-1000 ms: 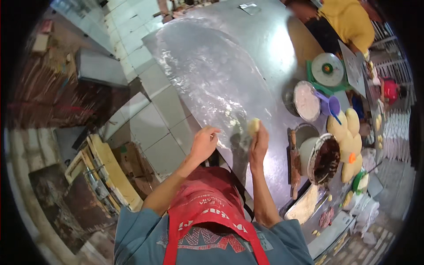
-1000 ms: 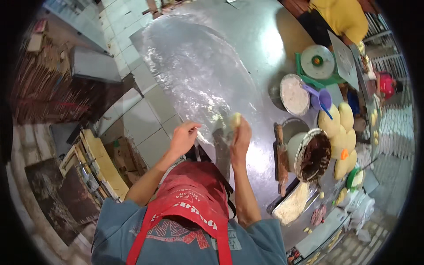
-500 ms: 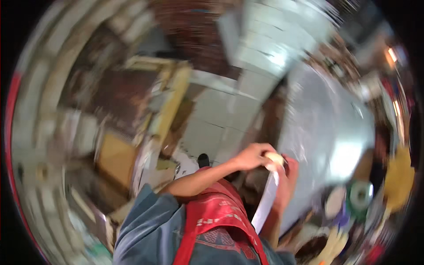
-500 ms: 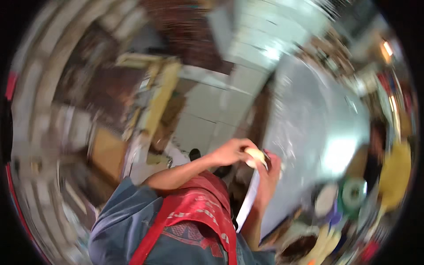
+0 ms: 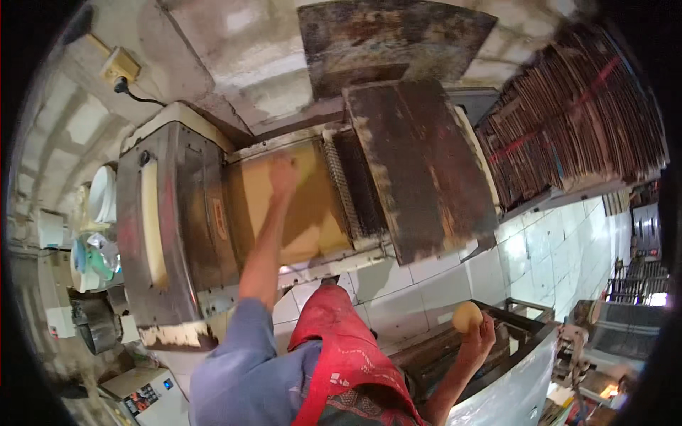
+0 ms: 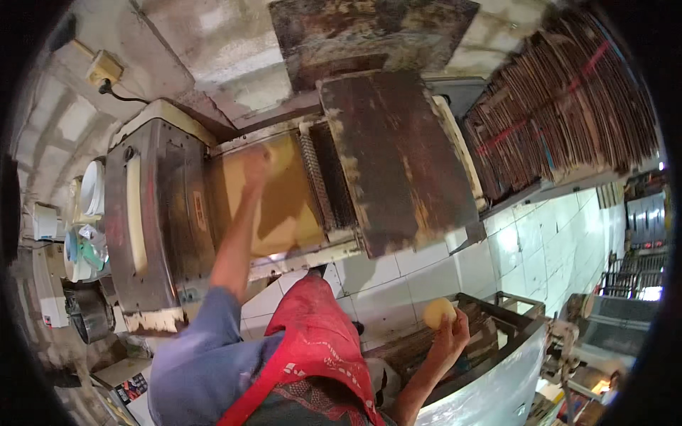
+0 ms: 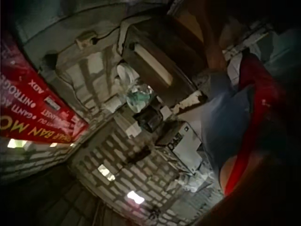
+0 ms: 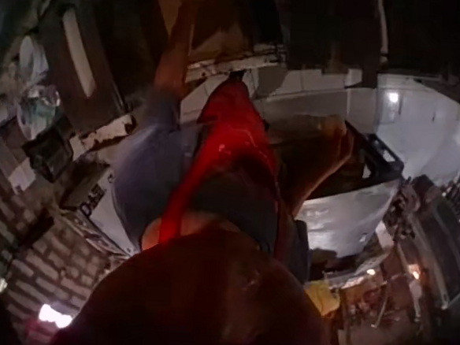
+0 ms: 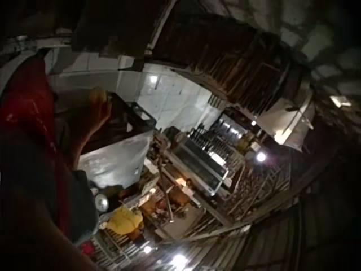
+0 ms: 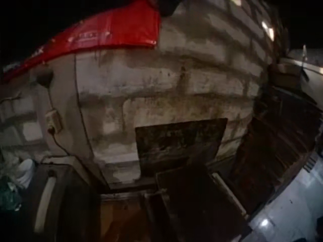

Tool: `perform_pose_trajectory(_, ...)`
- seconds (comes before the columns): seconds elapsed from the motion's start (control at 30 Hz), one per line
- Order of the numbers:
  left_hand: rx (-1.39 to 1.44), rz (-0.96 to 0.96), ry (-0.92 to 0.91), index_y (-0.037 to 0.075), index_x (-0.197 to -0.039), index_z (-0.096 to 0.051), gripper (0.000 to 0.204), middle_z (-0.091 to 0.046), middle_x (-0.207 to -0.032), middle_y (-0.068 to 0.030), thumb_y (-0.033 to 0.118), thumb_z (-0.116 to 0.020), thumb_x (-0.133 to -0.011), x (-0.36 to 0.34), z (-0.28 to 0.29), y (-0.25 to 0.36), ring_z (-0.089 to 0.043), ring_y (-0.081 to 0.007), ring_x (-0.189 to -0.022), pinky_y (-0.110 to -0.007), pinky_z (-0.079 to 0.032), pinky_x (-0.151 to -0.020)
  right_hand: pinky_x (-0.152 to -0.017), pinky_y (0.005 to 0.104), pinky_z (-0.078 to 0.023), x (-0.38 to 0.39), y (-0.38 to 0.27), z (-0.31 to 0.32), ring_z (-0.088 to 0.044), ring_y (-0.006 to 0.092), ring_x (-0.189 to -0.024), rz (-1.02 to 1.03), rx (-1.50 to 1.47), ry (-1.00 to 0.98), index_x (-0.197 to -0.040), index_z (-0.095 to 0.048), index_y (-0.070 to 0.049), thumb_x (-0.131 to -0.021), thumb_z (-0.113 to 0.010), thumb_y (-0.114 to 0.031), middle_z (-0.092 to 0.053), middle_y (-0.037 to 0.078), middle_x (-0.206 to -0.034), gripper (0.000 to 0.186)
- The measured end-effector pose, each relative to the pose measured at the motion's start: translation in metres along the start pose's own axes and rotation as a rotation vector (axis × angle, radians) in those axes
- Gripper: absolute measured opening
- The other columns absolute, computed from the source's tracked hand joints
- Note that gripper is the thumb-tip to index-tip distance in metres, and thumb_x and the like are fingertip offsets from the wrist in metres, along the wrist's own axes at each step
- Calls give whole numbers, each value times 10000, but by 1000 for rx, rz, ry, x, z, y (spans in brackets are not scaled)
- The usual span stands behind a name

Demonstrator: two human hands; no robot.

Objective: Preparing dough portions by flattening them, adding chocolate filling, and rolling them into long strips.

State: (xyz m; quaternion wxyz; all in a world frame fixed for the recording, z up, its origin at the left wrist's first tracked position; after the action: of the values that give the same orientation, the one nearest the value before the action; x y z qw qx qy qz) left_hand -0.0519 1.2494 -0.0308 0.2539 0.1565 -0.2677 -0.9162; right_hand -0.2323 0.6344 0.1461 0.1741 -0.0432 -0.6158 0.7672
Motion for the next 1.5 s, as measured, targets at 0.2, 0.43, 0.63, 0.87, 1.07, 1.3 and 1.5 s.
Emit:
perform_pose_trajectory(0.2,-473,63,-336,59,-1239,-655,363,-667,-1262,-227,299,-472,-1036,-155,-38,-194,-656,-419,-1127,-566,-545,-964,-838,317,-529,-63,-55,-92,-620,173,-998,70,175,-68,-1170,-655,21,-969,-698,-207,-662,76,-1061,307)
perform_pose_trajectory(0.43,-496,190,-805,164,-1245,-680,466,-672,-1304,-149,473,-385,-1058,-171,-130,-224,-626,-398,-1206,-579,-487,-1035,-871,339,-515,-83,-93,-107,-628,184,-962,60,279,184,-1146,-664,28,-915,-699,-71,-669,79,-1046,254)
perform_pose_trajectory(0.63,-493,106,-615,68,-1128,-733,576,-716,-1188,-189,549,-425,-1045,-188,-128,-253,-669,-426,-1099,-587,-486,-1003,-864,327,-527,-94,-97,-107,-624,182,-983,55,185,134,-1152,-649,24,-912,-711,-79,-668,79,-1061,268)
perform_pose_trajectory(0.87,125,293,54,34,-1237,-675,530,-681,-1242,-249,492,-503,-1034,-107,-44,-103,-638,-447,-1146,-556,-483,-996,-860,306,-524,-100,-130,-186,-642,180,-977,149,287,-134,-1149,-651,38,-862,-710,44,-677,95,-1048,293)
perform_pose_trajectory(1.07,1448,119,-735,3,-1301,-615,436,-646,-1279,-116,203,-761,-941,87,111,202,-611,-199,-1190,-327,-522,-974,-880,306,-519,-69,-179,-289,-629,166,-1000,294,94,-501,-1142,-639,37,-906,-699,-8,-663,74,-1037,247)
perform_pose_trajectory(1.3,931,175,-429,-10,-1239,-644,356,-724,-1104,-107,118,-729,-918,130,270,126,-696,-201,-1009,-348,-562,-878,-840,273,-510,36,-218,-367,-627,135,-951,378,31,-923,-1131,-640,27,-913,-725,-48,-663,61,-1026,246)
perform_pose_trajectory(1.5,-16,226,358,10,-1059,-728,268,-742,-908,-242,209,-640,-902,103,451,-90,-727,-423,-853,-482,-579,-782,-763,236,-489,150,-257,-436,-611,109,-882,537,7,-904,-1113,-640,15,-902,-744,-25,-653,39,-984,238)
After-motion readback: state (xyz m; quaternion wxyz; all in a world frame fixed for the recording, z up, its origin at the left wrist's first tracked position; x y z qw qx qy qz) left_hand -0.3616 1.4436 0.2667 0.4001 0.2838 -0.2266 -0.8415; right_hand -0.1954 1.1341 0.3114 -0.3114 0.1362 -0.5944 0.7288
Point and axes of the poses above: each hand's wrist, its own x-axis away from the middle knuckle, its own z-axis out of the back of the hand, y = z × x, the point moved 4 cm from there along -x, towards the middle knuckle
